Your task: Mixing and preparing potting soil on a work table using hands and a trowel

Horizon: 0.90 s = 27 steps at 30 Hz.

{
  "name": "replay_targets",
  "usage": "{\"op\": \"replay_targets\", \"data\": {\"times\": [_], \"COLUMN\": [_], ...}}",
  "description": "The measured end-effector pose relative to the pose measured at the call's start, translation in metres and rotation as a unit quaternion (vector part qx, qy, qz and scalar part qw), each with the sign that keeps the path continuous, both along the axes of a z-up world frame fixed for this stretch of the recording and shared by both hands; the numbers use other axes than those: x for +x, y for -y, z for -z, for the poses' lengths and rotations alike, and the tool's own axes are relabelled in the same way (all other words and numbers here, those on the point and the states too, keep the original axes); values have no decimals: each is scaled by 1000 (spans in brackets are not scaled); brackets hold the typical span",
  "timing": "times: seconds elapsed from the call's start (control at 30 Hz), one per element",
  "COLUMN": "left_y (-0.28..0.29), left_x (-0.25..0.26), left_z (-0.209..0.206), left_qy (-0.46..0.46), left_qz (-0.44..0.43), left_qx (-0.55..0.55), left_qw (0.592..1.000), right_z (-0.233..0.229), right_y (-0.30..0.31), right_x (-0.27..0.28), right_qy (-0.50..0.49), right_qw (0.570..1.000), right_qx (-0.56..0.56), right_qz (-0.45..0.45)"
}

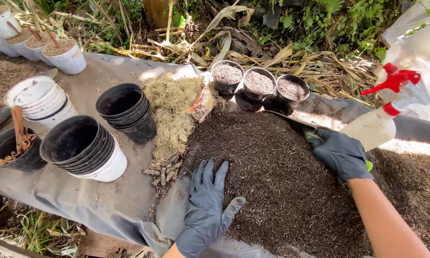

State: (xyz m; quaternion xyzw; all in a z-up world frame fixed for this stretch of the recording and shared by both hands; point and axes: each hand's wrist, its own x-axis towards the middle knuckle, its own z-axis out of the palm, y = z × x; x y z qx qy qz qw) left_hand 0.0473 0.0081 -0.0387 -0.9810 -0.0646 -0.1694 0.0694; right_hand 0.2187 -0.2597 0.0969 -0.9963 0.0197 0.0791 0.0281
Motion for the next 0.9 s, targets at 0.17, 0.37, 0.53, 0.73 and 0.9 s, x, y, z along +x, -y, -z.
{"op": "replay_targets", "data": {"times": [0.17,0.37,0.53,0.73,0.9], "left_y": [-5,-4,0,2,2], "left_x": [-13,-14,-19,-17,-16], "left_z": [-38,-37,-61,-55,-49], "left_qy": [25,6,40,7,10], "left_qz": [142,122,144,131,128], "left_qx": [-300,-310,-392,-353,-330], "left_qw": [943,943,908,926,935], "right_z": [0,-36,7,49,59], "right_y": [7,22,46,97,138], "right_x": [5,-45,-53,-88,-111], "right_qy": [-6,243,412,398,355], "right_qw": [993,945,855,866,907], "right_qx": [120,173,-54,-116,-93], "right_qz": [3,-137,-311,-281,-208]}}
